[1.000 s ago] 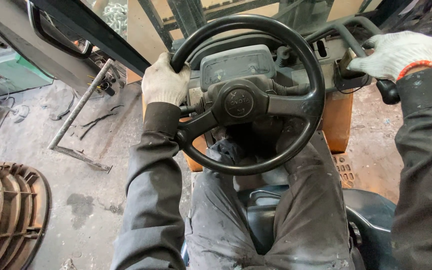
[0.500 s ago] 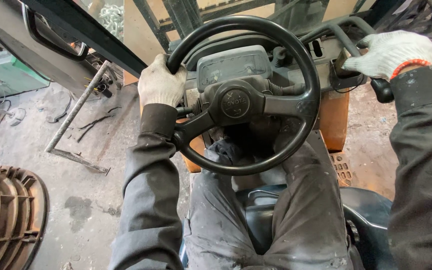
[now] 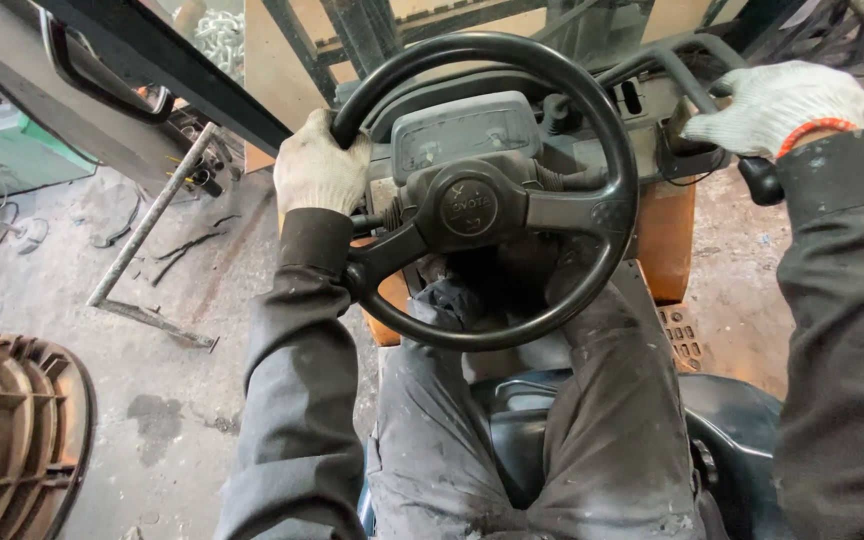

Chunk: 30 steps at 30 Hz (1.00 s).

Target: Operating a forklift by steering and using hydraulic control levers.

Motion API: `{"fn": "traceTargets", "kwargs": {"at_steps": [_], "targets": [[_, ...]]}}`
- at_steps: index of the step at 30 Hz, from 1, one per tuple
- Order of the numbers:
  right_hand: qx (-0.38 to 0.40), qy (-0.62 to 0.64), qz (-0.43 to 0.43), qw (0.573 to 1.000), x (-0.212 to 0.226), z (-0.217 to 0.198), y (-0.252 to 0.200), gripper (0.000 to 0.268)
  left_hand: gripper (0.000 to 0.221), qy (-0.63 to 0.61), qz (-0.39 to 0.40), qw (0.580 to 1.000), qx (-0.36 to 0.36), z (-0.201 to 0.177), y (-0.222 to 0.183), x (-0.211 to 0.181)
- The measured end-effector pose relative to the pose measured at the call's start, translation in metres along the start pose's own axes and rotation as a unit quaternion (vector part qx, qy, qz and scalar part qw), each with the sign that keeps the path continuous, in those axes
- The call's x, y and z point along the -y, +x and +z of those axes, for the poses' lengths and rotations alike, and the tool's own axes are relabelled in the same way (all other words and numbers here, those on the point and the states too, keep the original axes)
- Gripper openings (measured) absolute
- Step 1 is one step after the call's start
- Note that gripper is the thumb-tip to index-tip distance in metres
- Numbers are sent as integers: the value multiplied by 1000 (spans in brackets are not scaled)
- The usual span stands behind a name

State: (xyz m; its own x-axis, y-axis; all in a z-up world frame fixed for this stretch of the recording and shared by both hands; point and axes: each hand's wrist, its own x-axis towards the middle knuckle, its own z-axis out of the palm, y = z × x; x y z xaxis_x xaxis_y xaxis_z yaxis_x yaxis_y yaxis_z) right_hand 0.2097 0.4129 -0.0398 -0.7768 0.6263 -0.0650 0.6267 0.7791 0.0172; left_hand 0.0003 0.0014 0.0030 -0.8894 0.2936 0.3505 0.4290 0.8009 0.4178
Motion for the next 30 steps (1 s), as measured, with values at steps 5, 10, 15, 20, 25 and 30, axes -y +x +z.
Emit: {"fn": "traceTargets", "kwargs": {"at_steps": [5, 10, 15, 20, 25, 30], "targets": [[-12, -37, 3, 999, -15, 32, 42, 74, 38, 4, -6, 1000, 4, 3, 3, 4], [6, 108, -42, 993, -65, 122, 123, 53, 38, -3, -11, 1000, -2, 0, 1, 3], [-68, 308, -114, 942, -117, 200, 182, 41, 35, -9, -70, 995, 73, 0, 4, 1], [-134, 415, -293, 851, -155, 253, 225, 45, 37, -19, 7, 1000, 3, 14, 8, 9], [-42, 158, -53, 985, -83, 133, 124, 46, 36, -17, 5, 1000, 14, 4, 3, 3], [-26, 13, -57, 998, -41, 67, 69, 57, 35, -29, -21, 999, 24, -2, -1, -1]]}}
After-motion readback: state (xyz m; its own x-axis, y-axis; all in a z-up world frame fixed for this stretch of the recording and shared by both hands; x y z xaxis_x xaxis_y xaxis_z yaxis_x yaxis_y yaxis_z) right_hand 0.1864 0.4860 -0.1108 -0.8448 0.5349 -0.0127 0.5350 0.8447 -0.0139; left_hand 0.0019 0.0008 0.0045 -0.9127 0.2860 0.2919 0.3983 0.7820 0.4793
